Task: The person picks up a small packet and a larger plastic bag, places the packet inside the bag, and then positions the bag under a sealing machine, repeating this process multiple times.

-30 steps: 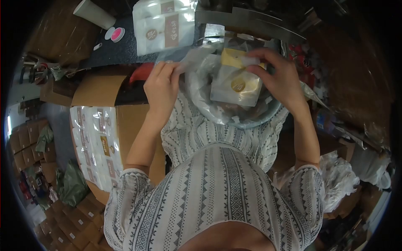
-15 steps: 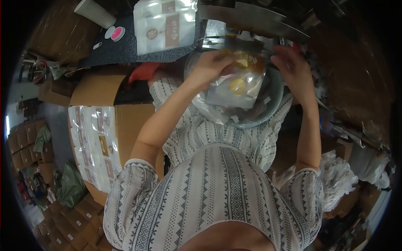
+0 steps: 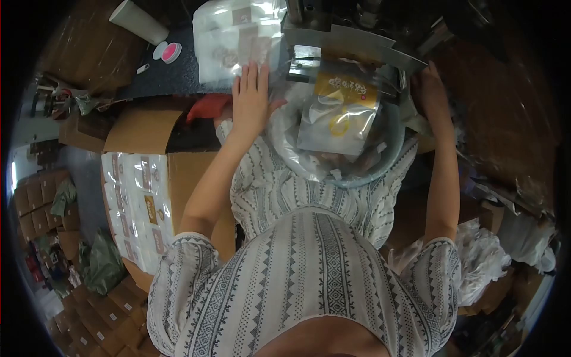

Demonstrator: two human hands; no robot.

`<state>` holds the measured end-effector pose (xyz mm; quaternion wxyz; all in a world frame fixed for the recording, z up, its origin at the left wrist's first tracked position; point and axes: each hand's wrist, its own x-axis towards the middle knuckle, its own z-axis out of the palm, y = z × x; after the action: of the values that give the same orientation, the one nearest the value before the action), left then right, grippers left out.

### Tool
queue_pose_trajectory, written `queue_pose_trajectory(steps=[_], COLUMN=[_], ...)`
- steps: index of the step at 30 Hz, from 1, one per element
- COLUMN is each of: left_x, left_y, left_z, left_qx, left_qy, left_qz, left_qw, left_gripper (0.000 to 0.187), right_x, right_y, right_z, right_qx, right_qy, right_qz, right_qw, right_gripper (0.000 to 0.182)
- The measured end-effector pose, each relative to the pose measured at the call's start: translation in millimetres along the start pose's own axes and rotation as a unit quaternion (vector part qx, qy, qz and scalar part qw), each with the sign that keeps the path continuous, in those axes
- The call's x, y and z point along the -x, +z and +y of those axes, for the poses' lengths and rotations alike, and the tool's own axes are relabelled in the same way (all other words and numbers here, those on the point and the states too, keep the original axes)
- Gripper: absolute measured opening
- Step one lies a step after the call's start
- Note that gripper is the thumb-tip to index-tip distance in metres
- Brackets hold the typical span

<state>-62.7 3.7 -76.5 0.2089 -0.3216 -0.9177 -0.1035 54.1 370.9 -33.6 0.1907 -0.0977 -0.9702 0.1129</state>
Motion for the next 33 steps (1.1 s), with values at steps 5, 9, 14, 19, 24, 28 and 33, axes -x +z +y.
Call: queue_pose_trajectory(steps=[5, 9, 14, 19, 24, 28, 33], left_x=[5.0, 9.2, 13.8, 5.4, 1.4, -34.0, -56.2], left_y=[-21.4, -44.9, -75.7, -90.0, -62.5, -34.2, -24.1], left_z=[-3.1, -7.1, 29.0, 63.3, 80.1, 83.7, 93.8], left_qx=[0.031, 0.090, 0.157, 0.274, 0.454, 0.566, 0.696], left_qy=[-0.033, -0.042, -0.050, 0.081, -0.015, -0.178, -0.324], left_qz=[-0.011, 0.038, 0.047, -0.029, -0.194, -0.297, -0.291], left_qw=[0.999, 0.994, 0.985, 0.958, 0.869, 0.748, 0.571], left_gripper=[0.038, 0.010, 0.007, 0.014, 0.013, 0.022, 0.028], right_x=[3.6, 24.8, 37.4, 32.5, 30.3, 31.7, 39.3], right_y=[-2.0, -29.2, -75.0, -56.0, -51.4, -45.2, -69.9], right_z=[4.1, -11.0, -99.4, -130.9, -122.8, -93.5, -68.8], right_qx=[0.030, -0.028, -0.290, -0.272, -0.341, -0.324, -0.173], right_qy=[-0.007, 0.041, 0.039, -0.133, -0.010, 0.028, 0.093], right_qz=[-0.052, -0.012, -0.097, -0.082, -0.200, -0.060, -0.100], right_qw=[0.998, 0.999, 0.951, 0.949, 0.919, 0.944, 0.975], right_gripper=[0.025, 0.022, 0.022, 0.026, 0.031, 0.035, 0.039])
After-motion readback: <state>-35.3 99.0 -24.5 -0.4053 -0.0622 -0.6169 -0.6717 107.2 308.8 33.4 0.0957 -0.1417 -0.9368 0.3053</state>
